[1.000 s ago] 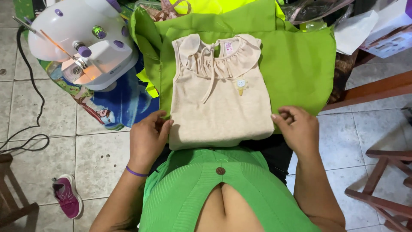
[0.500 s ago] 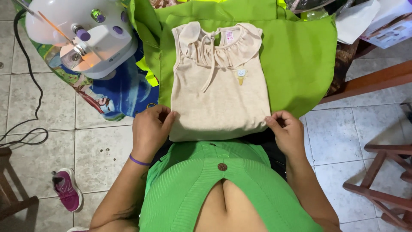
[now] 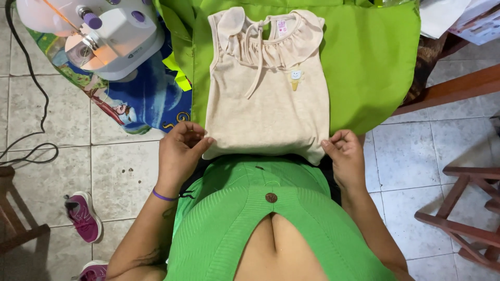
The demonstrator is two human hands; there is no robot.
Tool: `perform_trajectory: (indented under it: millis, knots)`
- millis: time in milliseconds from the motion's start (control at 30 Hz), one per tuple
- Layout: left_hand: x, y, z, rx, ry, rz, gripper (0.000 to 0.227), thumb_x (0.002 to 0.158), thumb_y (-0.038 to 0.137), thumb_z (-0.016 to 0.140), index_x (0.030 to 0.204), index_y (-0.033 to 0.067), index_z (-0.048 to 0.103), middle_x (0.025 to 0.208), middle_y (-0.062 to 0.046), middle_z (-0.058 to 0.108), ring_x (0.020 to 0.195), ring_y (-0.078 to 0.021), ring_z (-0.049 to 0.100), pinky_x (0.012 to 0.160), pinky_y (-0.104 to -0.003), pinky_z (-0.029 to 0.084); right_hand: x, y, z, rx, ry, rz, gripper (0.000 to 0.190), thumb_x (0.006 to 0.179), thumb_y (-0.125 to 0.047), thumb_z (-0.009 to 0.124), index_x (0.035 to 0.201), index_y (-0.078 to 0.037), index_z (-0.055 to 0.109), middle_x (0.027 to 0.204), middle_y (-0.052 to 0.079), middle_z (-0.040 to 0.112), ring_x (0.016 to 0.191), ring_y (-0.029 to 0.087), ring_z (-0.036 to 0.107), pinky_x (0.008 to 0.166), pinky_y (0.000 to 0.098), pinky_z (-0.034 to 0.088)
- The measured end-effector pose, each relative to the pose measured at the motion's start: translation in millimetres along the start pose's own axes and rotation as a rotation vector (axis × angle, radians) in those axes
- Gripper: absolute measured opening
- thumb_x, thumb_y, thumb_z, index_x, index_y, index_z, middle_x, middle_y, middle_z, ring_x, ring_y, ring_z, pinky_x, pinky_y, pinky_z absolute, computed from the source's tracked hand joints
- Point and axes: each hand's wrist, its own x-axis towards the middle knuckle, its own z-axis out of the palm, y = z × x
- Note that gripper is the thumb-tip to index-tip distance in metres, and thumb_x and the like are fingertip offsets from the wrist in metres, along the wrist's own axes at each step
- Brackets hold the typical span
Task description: The person is inspecting fabric and applying a cleaning agent to remove spots or threads from a small garment.
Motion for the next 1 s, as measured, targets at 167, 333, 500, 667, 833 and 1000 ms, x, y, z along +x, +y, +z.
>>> perform_trajectory:
  millis: [167, 333, 500, 667, 833, 1000]
  knots:
    - [9.3, -5.8, 1.2, -0.148, 0.093, 0.090, 0.021, 0.090, 0.006, 0.088, 0.104, 0.0039, 0.073, 0.087, -0.013, 0.078, 0.078, -0.0161, 0.072, 0.068, -0.028, 0.061, 15.0, 8.3, -12.0, 0.440, -0.075, 0.084, 0.024, 0.100, 0.002, 0.074, 0.106, -0.009, 0.054, 0.086, 0.005, 0.068, 0.081, 0.017, 0.075, 0.080, 0.0283, 0.063]
    - [3.9, 2.4, -6.9, -0.077, 0.148, 0.155, 0.017, 0.092, 0.005, 0.087, 0.103, 0.0020, 0.074, 0.087, -0.016, 0.078, 0.075, -0.0185, 0.072, 0.065, -0.031, 0.060, 14.4, 24.7, -15.0, 0.462, -0.097, 0.119, 0.023, 0.100, 0.002, 0.073, 0.103, -0.011, 0.055, 0.086, 0.004, 0.069, 0.082, 0.018, 0.076, 0.081, 0.0296, 0.064]
    - [-2.3, 7.1, -8.1, 0.147, 0.149, 0.136, 0.013, 0.089, 0.004, 0.085, 0.100, 0.0036, 0.078, 0.087, -0.014, 0.081, 0.072, -0.0233, 0.078, 0.061, -0.034, 0.061, 0.4, 6.3, -12.0, -0.296, -0.125, 0.051, 0.019, 0.088, 0.002, 0.083, 0.102, -0.005, 0.073, 0.086, 0.006, 0.075, 0.085, 0.012, 0.069, 0.084, 0.0312, 0.058]
    - [2.8, 24.2, -8.6, 0.185, 0.135, 0.177, 0.013, 0.086, 0.003, 0.084, 0.098, 0.0038, 0.078, 0.080, -0.014, 0.078, 0.068, -0.0275, 0.077, 0.059, -0.037, 0.060, 2.6, -21.0, -7.9, -0.617, -0.179, 0.003, 0.016, 0.087, -0.012, 0.087, 0.101, -0.015, 0.080, 0.086, 0.004, 0.081, 0.085, 0.015, 0.075, 0.083, 0.0333, 0.058]
    - [3.9, 24.8, -14.3, 0.128, 0.224, 0.149, 0.012, 0.087, 0.006, 0.081, 0.098, 0.0105, 0.079, 0.075, -0.009, 0.076, 0.066, -0.0184, 0.072, 0.059, -0.030, 0.059, -2.1, -30.9, -0.5, -0.238, -0.220, -0.225, 0.017, 0.086, 0.000, 0.088, 0.099, -0.004, 0.078, 0.080, 0.005, 0.074, 0.082, 0.010, 0.064, 0.080, 0.0273, 0.055]
    - [8.5, 11.3, -22.0, 0.379, 0.123, 0.182, 0.013, 0.088, 0.017, 0.084, 0.100, 0.0119, 0.081, 0.079, -0.009, 0.080, 0.070, -0.0283, 0.078, 0.062, -0.038, 0.059, -2.1, -71.3, 9.3, -0.806, -0.369, 0.010, 0.014, 0.086, -0.014, 0.084, 0.099, -0.011, 0.082, 0.089, 0.014, 0.085, 0.088, 0.033, 0.081, 0.079, 0.0450, 0.060]
